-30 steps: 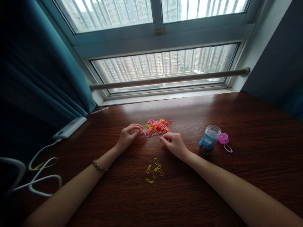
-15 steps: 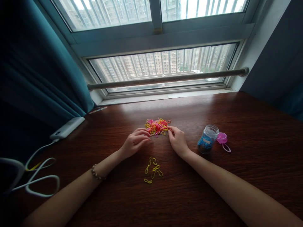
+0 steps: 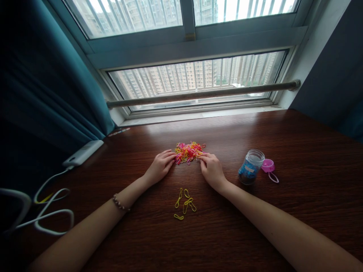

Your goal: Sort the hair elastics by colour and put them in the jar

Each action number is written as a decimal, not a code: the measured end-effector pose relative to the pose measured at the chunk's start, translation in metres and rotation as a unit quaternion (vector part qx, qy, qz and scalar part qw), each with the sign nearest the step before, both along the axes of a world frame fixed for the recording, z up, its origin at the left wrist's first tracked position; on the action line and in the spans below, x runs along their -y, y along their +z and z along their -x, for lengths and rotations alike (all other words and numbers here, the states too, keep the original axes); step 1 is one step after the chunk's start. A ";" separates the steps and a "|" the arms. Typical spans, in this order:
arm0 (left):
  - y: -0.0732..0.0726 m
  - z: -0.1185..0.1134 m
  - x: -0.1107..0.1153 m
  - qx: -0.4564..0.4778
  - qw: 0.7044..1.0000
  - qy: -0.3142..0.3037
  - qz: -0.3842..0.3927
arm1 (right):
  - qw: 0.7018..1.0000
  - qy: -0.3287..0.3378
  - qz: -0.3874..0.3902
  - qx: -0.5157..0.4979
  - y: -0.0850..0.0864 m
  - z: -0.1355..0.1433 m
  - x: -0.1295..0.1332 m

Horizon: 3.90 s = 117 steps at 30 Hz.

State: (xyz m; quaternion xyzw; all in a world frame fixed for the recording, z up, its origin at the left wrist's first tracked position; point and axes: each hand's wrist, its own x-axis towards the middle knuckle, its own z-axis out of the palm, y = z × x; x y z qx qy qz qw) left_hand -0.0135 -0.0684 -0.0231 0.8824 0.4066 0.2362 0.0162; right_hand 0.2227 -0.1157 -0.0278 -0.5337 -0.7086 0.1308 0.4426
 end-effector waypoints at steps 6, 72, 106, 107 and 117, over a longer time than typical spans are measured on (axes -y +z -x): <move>-0.001 0.001 -0.003 0.045 0.999 -0.001 0.005 | 0.996 -0.014 0.028 -0.081 0.006 -0.002 0.002; 0.006 0.012 -0.014 0.050 0.998 0.024 0.006 | 0.998 -0.026 0.035 0.034 -0.006 -0.005 -0.008; 0.003 0.007 -0.010 0.072 0.997 -0.003 -0.001 | 0.984 -0.046 0.083 -0.150 0.004 -0.006 -0.006; 0.003 0.007 -0.010 0.090 0.996 0.002 -0.006 | 0.982 -0.046 0.086 -0.160 0.005 -0.007 -0.006; 0.000 0.013 -0.011 0.126 0.989 0.074 -0.024 | 0.964 -0.042 0.092 -0.246 0.001 -0.010 -0.009</move>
